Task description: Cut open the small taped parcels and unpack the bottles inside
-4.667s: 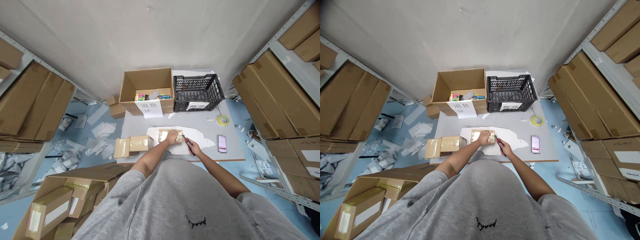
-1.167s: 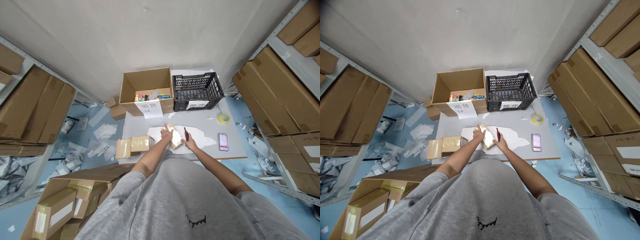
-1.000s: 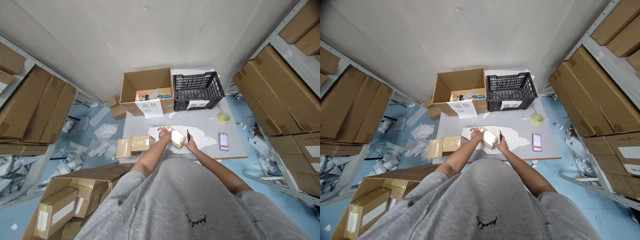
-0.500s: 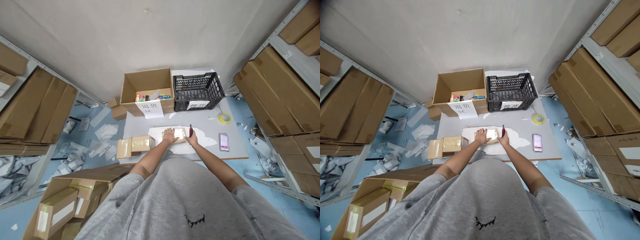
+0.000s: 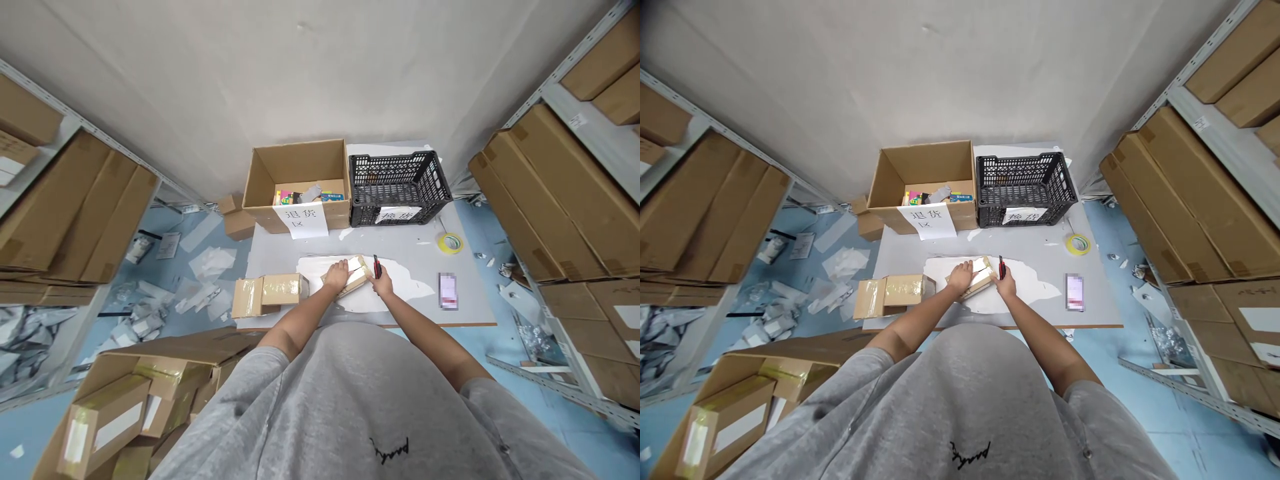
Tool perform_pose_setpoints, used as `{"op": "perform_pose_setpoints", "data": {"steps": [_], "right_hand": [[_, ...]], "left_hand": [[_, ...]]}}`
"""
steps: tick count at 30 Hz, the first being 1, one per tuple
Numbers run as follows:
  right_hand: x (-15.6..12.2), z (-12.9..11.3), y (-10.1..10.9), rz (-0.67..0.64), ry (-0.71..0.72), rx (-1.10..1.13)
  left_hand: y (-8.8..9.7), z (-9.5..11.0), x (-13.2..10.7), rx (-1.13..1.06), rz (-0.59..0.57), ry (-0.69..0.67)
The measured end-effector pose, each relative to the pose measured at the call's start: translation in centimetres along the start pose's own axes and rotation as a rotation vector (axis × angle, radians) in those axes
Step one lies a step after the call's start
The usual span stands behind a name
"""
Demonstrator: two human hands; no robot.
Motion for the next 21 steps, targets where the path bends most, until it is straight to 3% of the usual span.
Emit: {"op": "perform_pose_setpoints", "data": {"steps": [7, 12, 17, 21], "right_hand": [[0.3, 0.3, -0.7, -0.022, -0.088, 0.060], [-0.9, 0.3, -0.2, 0.015, -0.057, 0.133], [-3.1, 0.2, -1.8, -0.085, -0.091, 0.327], [-3.5, -0.3, -2.9, -0.143, -0.122, 0.336]], "left_hand": [[0.3, 2.6, 0.6, 0.032, 0.081, -0.180], [0.4, 3.1, 1.6, 0.027, 0.057, -0.166], [0.3, 3.4, 2.1, 0.058, 0.040, -0.201], [0.4, 3.6, 2.4, 0.065, 0.015, -0.224]]}}
Point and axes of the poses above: each hand's wrist, its own x-axis towards the middle knuckle, its own y-axis out of the back of the hand, z = x × y, the point moved 9 cm from there along x, towards the middle knuckle, and after that the axes turned 8 degrees about y, right-handed, at the moved point
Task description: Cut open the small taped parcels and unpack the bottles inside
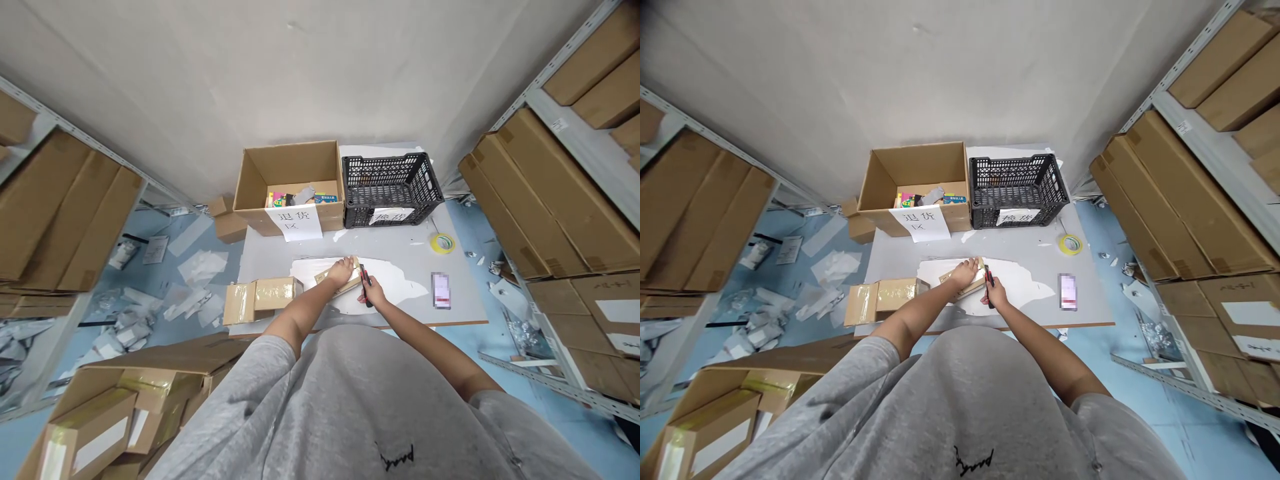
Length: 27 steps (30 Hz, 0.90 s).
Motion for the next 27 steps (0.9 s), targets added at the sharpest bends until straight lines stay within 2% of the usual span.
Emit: {"op": "perform_pose_setpoints", "data": {"steps": [7, 15, 22, 27], "right_hand": [[1.0, -0.4, -0.6, 0.029, -0.002, -0.066], [0.7, -0.6, -0.2, 0.034, -0.036, -0.068], [1.2, -0.8, -0.6, 0.009, -0.002, -0.081], [1.9, -0.9, -0.8, 0.032, 0.011, -0.082]], "left_hand": [[0.3, 0.2, 0.1, 0.008, -0.014, 0.012], [0.2, 0.4, 0.1, -0.007, 0.012, 0.040], [0.2, 0.8, 0.4, 0.004, 0.007, 0.027], [0.0, 0.3, 1.0, -0.009, -0.023, 0.013]]}}
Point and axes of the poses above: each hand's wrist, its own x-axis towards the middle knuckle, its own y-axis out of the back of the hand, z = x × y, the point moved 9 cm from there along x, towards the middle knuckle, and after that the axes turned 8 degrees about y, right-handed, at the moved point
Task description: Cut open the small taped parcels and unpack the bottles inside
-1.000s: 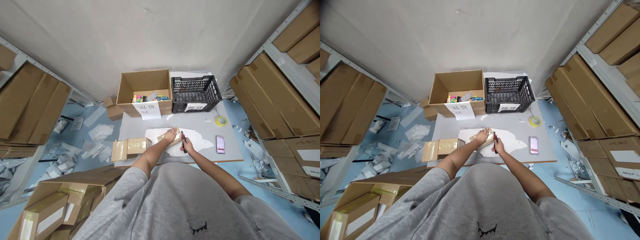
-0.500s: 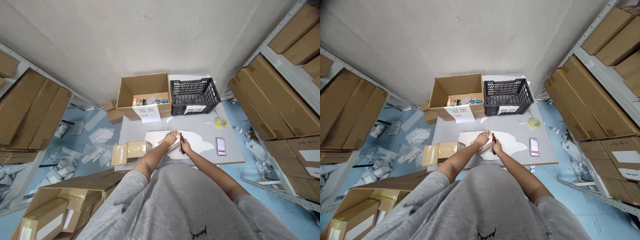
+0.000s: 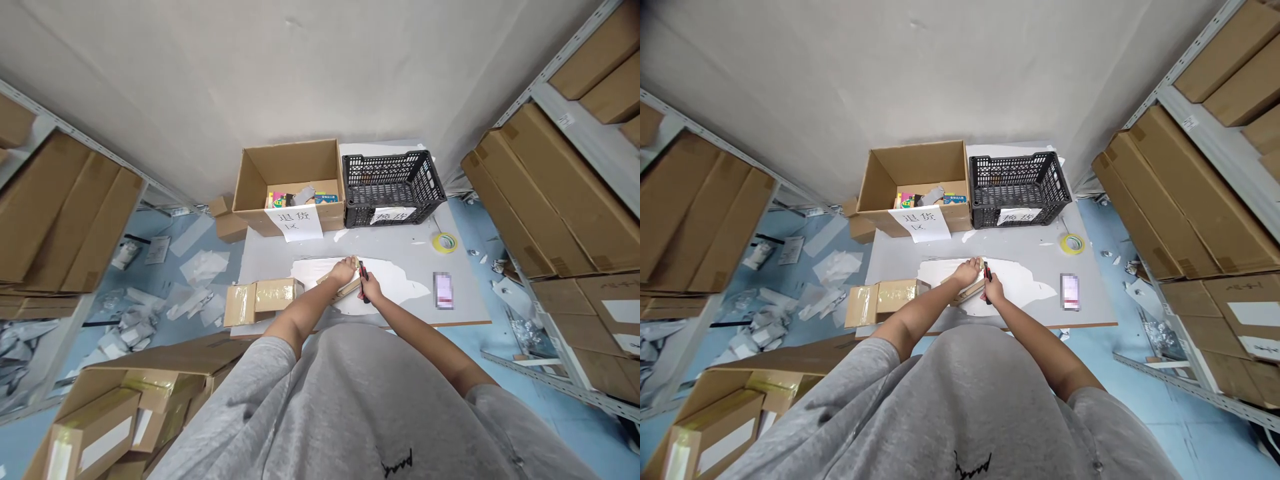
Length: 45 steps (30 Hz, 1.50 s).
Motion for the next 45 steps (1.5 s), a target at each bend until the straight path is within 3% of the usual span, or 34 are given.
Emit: {"op": "perform_pose_setpoints", "data": {"steps": [5, 12, 31, 45], "right_hand": [[0.0, 0.2, 0.0, -0.049, 0.022, -0.021], [0.0, 0.0, 0.1, 0.008, -0.027, -0.057], [0.0, 0.1, 0.4, -0.035, -0.040, -0.094], [0.2, 0.8, 0.6, -0.030, -0.069, -0.119]], "left_hand": [[-0.2, -0.5, 0.5, -0.011, -0.030, -0.003], [-0.1, -0.5, 0.6, -0.029, -0.041, -0.005], [-0.3, -0.5, 0.7, -0.002, -0.031, -0.006], [-1.3, 0.1, -0.2, 0.016, 0.088, 0.083]]}}
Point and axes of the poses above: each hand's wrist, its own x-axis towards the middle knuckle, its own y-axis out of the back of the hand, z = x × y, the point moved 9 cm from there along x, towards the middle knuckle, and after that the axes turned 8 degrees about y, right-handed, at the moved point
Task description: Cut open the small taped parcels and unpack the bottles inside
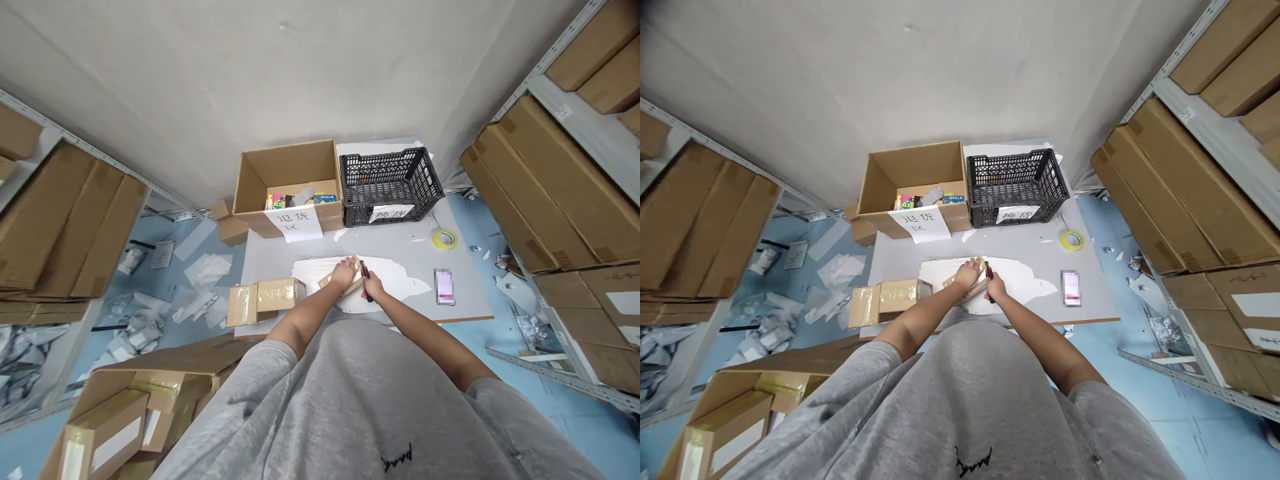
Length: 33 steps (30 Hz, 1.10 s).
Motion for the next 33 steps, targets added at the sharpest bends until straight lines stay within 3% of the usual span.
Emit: {"op": "perform_pose_setpoints", "data": {"steps": [17, 33], "right_hand": [[-1.2, 0.7, -0.2, -0.008, 0.031, 0.020], [-1.7, -0.7, -0.6, 0.026, -0.037, 0.104]], "left_hand": [[0.2, 0.2, 0.4, 0.024, -0.085, -0.073], [0.6, -0.1, 0.4, -0.005, -0.090, -0.073]]}}
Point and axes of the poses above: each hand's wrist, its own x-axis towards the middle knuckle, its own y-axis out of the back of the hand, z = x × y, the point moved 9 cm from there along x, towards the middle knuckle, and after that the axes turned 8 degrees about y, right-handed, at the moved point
